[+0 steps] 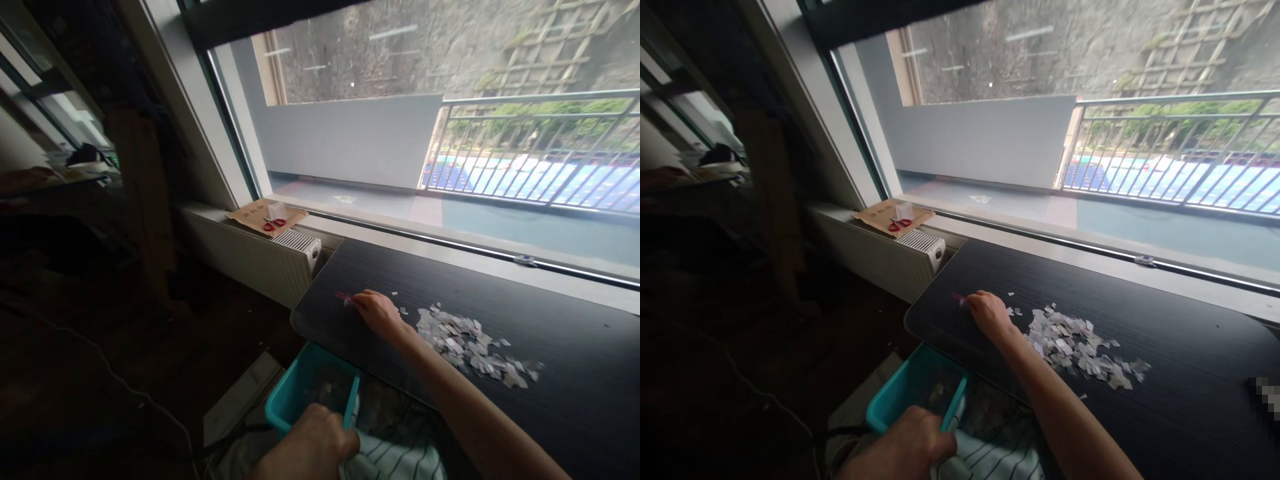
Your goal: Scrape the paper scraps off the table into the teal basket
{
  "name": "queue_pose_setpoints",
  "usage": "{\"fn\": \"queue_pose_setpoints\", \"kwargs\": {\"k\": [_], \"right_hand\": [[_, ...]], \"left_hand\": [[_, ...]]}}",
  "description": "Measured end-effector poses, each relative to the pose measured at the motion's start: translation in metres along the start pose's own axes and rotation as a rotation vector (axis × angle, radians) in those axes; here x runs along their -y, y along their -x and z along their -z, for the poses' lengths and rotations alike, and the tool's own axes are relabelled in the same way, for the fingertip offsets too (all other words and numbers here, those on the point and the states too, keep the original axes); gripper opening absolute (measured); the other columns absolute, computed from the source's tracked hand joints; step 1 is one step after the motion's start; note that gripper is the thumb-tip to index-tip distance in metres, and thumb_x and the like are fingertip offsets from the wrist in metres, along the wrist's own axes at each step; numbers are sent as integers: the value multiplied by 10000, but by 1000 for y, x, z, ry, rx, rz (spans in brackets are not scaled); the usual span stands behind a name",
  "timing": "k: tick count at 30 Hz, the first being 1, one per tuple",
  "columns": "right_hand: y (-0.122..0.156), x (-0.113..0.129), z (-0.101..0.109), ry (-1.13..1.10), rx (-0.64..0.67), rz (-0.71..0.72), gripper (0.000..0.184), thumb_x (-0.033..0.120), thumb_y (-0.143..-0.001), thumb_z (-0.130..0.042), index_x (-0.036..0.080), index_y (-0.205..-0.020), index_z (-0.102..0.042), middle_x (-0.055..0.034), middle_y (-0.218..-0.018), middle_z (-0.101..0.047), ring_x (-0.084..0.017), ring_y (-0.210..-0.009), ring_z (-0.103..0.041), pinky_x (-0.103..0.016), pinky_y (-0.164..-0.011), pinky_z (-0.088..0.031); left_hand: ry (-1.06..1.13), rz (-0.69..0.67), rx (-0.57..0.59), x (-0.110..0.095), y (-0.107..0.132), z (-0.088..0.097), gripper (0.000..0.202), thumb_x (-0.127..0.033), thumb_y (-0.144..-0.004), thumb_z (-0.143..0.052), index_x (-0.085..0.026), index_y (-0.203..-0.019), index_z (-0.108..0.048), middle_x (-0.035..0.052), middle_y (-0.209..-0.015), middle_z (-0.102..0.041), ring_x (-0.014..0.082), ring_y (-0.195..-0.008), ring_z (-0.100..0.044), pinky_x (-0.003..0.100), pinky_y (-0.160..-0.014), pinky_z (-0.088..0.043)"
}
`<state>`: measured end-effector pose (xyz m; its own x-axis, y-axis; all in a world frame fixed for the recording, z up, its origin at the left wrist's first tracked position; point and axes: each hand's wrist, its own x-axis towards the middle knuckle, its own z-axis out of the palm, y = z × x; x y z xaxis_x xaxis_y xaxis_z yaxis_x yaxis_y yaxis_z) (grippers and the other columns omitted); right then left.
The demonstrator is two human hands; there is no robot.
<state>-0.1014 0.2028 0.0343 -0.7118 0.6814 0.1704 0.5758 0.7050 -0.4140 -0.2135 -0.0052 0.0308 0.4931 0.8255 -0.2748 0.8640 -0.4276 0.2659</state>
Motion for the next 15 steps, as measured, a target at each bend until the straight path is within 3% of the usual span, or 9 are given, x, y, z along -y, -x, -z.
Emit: {"fn": "queue_pose_setpoints", "kwargs": {"k": [4,7,11,13,15], "right_hand": [[52,18,-10,-46,57,104,239,134,-923,-466,203,-951,-693,-39,-864,-671,-146,-809,-600,-225,-706,-418],[106,34,-8,-99,66,137,249,156,-939,-445,217,-863,-675,-24,-813,-657,-140,-768,-591,-227,-677,-421],[170,27,5,-228,-175,-121,229,205,-962,-398,214,-943,-626,-29,-833,-639,-113,-684,-591,-208,-622,-435],[196,8,16,-206,-319,-298,218,243,-967,-389,211,-924,-601,-19,-797,-620,-109,-622,-579,-207,-590,-439],[218,-15,29,-122,-395,-383,205,288,-958,-413,213,-912,-598,-21,-774,-618,-124,-611,-585,-219,-588,-449]], "left_hand": [[19,30,30,7,3,1,97,-258,-801,-604,-189,-765,-661,51,-667,-672,228,-586,-643,252,-468,-356],[-35,-24,45,7,0,-5,113,-293,-797,-615,-193,-769,-660,56,-656,-659,228,-561,-625,250,-444,-335],[-79,-105,-19,-1,-13,-30,186,-366,-793,-655,-191,-735,-636,30,-601,-594,183,-495,-559,239,-426,-296],[-55,-159,-21,-9,-24,-44,273,-454,-807,-664,-193,-732,-636,10,-571,-554,158,-473,-526,232,-416,-260],[-20,-230,15,-21,-36,-55,318,-517,-823,-641,-202,-780,-652,-1,-566,-543,145,-468,-509,231,-415,-220]]}}
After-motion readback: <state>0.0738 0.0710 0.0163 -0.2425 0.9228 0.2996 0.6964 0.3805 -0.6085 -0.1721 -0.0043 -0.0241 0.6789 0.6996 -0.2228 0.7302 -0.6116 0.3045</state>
